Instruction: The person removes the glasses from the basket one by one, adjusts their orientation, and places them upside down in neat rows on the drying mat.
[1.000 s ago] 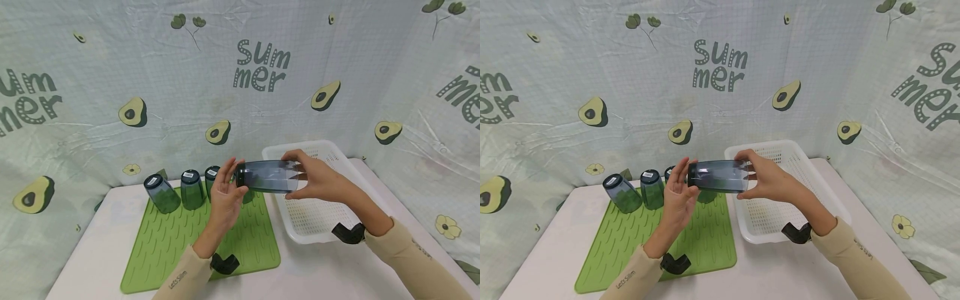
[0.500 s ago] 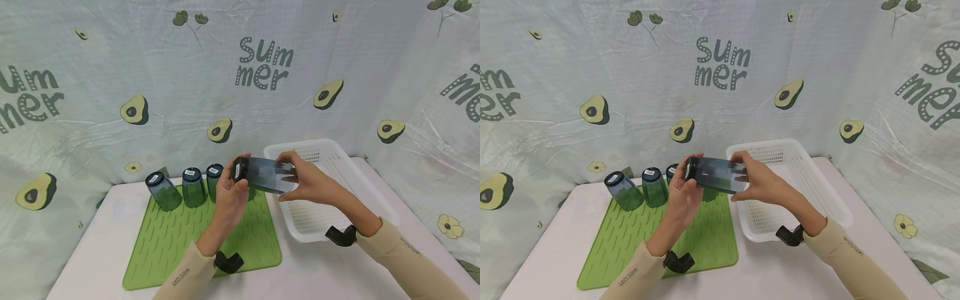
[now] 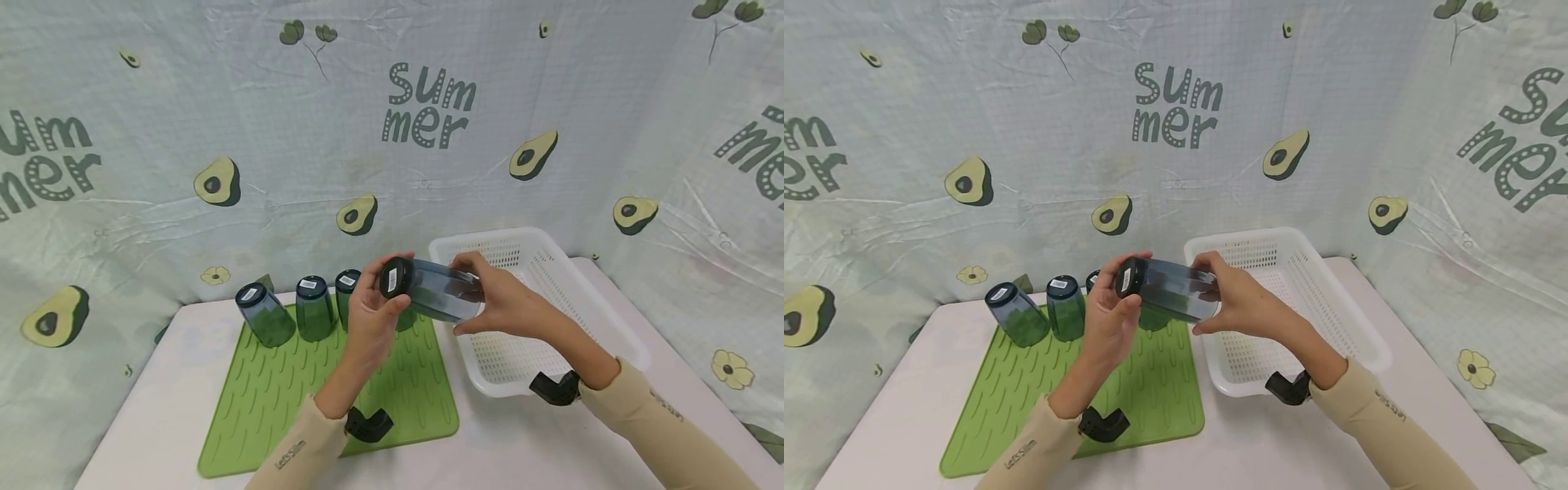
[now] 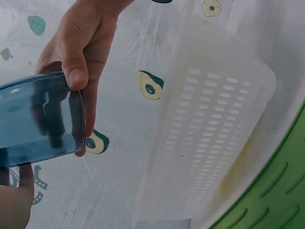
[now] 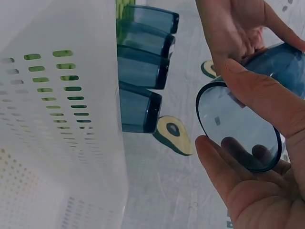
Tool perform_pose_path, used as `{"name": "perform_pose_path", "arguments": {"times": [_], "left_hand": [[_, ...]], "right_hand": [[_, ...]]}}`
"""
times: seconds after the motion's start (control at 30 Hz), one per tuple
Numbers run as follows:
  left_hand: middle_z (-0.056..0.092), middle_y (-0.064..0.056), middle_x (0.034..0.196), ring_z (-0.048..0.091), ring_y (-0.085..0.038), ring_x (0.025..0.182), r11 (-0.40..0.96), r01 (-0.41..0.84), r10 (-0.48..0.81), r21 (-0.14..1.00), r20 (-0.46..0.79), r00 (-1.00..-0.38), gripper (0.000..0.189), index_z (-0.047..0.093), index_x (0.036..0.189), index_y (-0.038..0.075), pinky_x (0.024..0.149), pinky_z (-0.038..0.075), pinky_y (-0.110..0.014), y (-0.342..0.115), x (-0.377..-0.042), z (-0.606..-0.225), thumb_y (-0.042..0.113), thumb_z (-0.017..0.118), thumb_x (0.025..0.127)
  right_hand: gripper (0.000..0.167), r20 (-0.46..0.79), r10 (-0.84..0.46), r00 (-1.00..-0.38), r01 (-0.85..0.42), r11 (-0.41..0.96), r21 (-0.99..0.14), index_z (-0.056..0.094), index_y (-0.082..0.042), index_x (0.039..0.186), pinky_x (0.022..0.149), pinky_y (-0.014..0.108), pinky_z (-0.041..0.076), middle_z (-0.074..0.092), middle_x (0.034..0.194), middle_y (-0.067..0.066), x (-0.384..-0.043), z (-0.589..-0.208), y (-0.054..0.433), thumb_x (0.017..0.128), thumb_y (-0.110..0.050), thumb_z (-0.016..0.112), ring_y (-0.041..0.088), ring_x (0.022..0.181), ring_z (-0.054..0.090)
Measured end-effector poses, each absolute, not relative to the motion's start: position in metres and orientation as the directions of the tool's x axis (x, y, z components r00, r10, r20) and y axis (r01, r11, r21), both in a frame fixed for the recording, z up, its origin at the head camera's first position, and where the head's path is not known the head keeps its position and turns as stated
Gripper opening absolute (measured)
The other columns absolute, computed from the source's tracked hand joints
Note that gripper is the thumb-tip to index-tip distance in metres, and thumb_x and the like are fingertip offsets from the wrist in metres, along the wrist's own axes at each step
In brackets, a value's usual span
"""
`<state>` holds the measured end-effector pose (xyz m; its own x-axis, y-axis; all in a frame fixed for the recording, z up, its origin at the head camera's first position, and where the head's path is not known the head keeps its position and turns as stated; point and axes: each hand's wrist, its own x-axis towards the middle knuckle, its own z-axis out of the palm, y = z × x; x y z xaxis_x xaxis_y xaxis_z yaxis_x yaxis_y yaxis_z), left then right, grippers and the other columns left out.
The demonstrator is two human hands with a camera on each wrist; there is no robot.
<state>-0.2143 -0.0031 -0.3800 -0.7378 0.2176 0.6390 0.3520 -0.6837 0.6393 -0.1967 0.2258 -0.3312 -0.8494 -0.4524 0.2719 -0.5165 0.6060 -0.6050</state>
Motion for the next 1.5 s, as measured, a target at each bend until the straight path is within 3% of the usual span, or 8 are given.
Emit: {"name": "perform_pose_path", "arguments": {"times": [0.23, 0.5, 0.8, 0.9, 1.03, 1.23, 1.37, 1.5], "left_hand": [[0.059, -0.009, 0.14, 0.05, -0.023, 0.134, -0.655, 0.354, 0.229, 0.668, 0.622, -0.749, 0.07, 0.053, 0.144, 0.009, 0.109, 0.045, -0.028, -0.007, -0.211, -0.374, 0.029, 0.085, 0.084], [0.058, -0.009, 0.139, 0.051, -0.02, 0.13, -0.667, 0.294, 0.267, 0.684, 0.589, -0.763, 0.062, 0.057, 0.14, 0.012, 0.106, 0.047, -0.025, -0.014, -0.208, -0.366, 0.026, 0.084, 0.086], [0.06, -0.008, 0.14, 0.052, -0.022, 0.13, -0.562, 0.323, 0.266, 0.762, 0.536, -0.801, 0.061, 0.055, 0.141, 0.007, 0.1, 0.05, -0.024, -0.031, -0.202, -0.355, 0.016, 0.082, 0.087], [0.059, -0.009, 0.141, 0.051, -0.024, 0.133, -0.507, 0.347, 0.269, 0.789, 0.528, -0.805, 0.061, 0.054, 0.142, 0.006, 0.101, 0.05, -0.025, -0.04, -0.2, -0.351, 0.011, 0.081, 0.088], [0.06, -0.008, 0.141, 0.052, -0.025, 0.132, -0.419, 0.398, 0.268, 0.816, 0.53, -0.804, 0.062, 0.056, 0.141, 0.006, 0.101, 0.052, -0.028, -0.054, -0.197, -0.349, 0.008, 0.083, 0.085], [0.062, -0.009, 0.138, 0.056, -0.024, 0.128, -0.257, 0.473, 0.255, 0.843, 0.531, -0.808, 0.063, 0.057, 0.139, 0.002, 0.099, 0.054, -0.031, -0.078, -0.19, -0.346, -0.004, 0.082, 0.082], [0.062, -0.009, 0.138, 0.056, -0.023, 0.131, -0.166, 0.48, 0.258, 0.861, 0.508, -0.822, 0.064, 0.056, 0.14, 0.002, 0.099, 0.054, -0.029, -0.094, -0.186, -0.342, -0.009, 0.079, 0.082], [0.061, -0.011, 0.139, 0.058, -0.022, 0.129, -0.099, 0.481, 0.256, 0.871, 0.49, -0.833, 0.064, 0.056, 0.141, 0.003, 0.097, 0.055, -0.028, -0.108, -0.182, -0.338, -0.011, 0.078, 0.082]], "right_hand": [[0.094, 0.281, -0.458, -0.844, -0.526, 0.598, -0.605, 0.039, -0.005, 0.14, 0.091, 0.044, 0.055, 0.058, 0.135, 0.016, -0.194, -0.332, 0.225, 0.067, -0.016, 0.098, 0.029, 0.116, 0.061], [0.093, 0.256, -0.5, -0.827, -0.532, 0.553, -0.642, 0.039, -0.005, 0.144, 0.091, 0.034, 0.057, 0.057, 0.134, 0.011, -0.191, -0.333, 0.221, 0.071, -0.02, 0.095, 0.022, 0.114, 0.061], [0.093, 0.189, -0.558, -0.808, -0.53, 0.549, -0.646, 0.034, -0.006, 0.155, 0.104, 0.043, 0.051, 0.045, 0.153, 0.008, -0.187, -0.334, 0.226, 0.083, -0.027, 0.088, 0.025, 0.135, 0.051], [0.083, 0.173, -0.562, -0.809, -0.544, 0.604, -0.582, 0.038, -0.01, 0.155, 0.107, 0.044, 0.049, 0.044, 0.155, 0.005, -0.182, -0.334, 0.234, 0.087, -0.025, 0.084, 0.024, 0.14, 0.047], [0.067, 0.187, -0.567, -0.802, -0.588, 0.696, -0.412, 0.045, -0.009, 0.149, 0.105, 0.045, 0.05, 0.051, 0.149, 0.005, -0.173, -0.336, 0.247, 0.091, -0.016, 0.078, 0.025, 0.136, 0.051], [0.051, 0.305, -0.612, -0.73, -0.677, 0.708, -0.199, 0.056, -0.004, 0.138, 0.101, 0.047, 0.052, 0.058, 0.14, 0.009, -0.164, -0.34, 0.263, 0.091, -0.009, 0.075, 0.03, 0.13, 0.055], [0.051, 0.351, -0.62, -0.701, -0.693, 0.709, -0.132, 0.059, -0.004, 0.137, 0.101, 0.049, 0.051, 0.058, 0.14, 0.011, -0.158, -0.342, 0.271, 0.091, -0.014, 0.077, 0.032, 0.13, 0.055], [0.056, 0.33, -0.611, -0.719, -0.672, 0.733, -0.107, 0.056, -0.005, 0.143, 0.105, 0.051, 0.047, 0.056, 0.145, 0.011, -0.152, -0.344, 0.277, 0.094, -0.025, 0.076, 0.033, 0.136, 0.05]]}}
